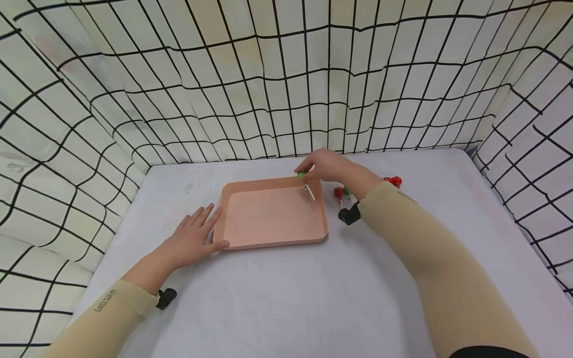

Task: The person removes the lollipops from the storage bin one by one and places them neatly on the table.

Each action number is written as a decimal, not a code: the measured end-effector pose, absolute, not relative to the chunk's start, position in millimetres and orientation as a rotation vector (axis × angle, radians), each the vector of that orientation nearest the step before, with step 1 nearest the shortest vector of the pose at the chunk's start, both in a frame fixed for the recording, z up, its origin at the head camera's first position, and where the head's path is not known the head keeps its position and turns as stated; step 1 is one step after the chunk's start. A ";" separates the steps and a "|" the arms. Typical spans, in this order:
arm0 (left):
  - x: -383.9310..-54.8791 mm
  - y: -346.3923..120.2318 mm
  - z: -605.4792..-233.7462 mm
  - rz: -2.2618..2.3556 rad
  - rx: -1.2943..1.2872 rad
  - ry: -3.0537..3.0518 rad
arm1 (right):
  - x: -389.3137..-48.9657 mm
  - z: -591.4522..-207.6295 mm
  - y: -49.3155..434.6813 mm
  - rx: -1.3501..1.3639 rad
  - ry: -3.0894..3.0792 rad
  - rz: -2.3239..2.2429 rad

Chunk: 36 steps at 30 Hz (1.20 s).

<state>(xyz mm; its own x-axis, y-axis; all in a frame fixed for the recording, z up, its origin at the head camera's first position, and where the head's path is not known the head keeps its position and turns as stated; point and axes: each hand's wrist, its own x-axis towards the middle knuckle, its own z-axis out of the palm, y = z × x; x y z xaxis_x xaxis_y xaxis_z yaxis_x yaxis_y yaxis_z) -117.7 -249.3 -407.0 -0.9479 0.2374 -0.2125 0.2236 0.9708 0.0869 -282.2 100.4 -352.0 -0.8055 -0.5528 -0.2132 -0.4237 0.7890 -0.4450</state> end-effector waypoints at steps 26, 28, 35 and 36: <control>-120.6 -249.8 -409.3 0.103 0.348 2.887 | -278.6 -363.6 224.0 -0.460 2.731 -0.538; -121.0 -250.9 -410.1 0.096 0.343 2.891 | -279.8 -366.3 234.9 -0.440 2.737 -0.531; -120.0 -251.0 -410.0 0.120 0.336 2.888 | -277.2 -373.7 275.3 -0.374 2.747 -0.535; -120.0 -251.0 -410.1 0.120 0.338 2.888 | -276.4 -373.9 280.9 -0.361 2.749 -0.537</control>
